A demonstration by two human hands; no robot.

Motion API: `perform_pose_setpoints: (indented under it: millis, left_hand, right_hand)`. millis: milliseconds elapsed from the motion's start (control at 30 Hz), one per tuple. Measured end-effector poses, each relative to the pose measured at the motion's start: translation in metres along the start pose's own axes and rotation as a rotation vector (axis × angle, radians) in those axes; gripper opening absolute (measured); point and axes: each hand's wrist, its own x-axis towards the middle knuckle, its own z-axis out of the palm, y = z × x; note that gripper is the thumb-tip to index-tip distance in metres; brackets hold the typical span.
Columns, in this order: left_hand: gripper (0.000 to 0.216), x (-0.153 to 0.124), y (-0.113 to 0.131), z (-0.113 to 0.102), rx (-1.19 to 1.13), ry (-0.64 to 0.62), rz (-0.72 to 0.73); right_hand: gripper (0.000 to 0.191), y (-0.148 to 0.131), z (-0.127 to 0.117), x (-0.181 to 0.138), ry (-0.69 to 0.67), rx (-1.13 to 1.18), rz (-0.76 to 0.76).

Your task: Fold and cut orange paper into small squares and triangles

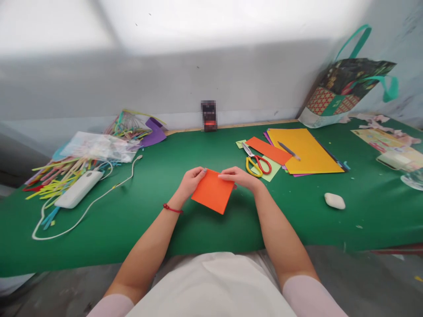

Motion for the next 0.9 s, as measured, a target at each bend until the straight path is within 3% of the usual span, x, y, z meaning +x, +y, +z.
perform_pose_setpoints:
  millis: [100,267,600,900]
  left_hand:
    - [0.035,-0.002,0.002,0.001,0.061,-0.142,0.011]
    - [0.033,-0.006,0.005,0.007,0.156,-0.266,0.038]
    - [0.033,-0.007,0.005,0.008,0.175,-0.299,0.038]
    - [0.032,-0.005,0.003,0.006,0.137,-0.26,0.052]
  right_hand:
    - [0.044,0.002,-0.009,-0.003,-0.124,-0.025,-0.012]
    - [0.045,0.008,0.003,0.006,-0.111,-0.042,-0.009]
    - [0.048,0.011,0.013,0.012,-0.095,-0.026,-0.018]
    - [0.045,0.004,0.018,0.008,-0.117,0.191,0.076]
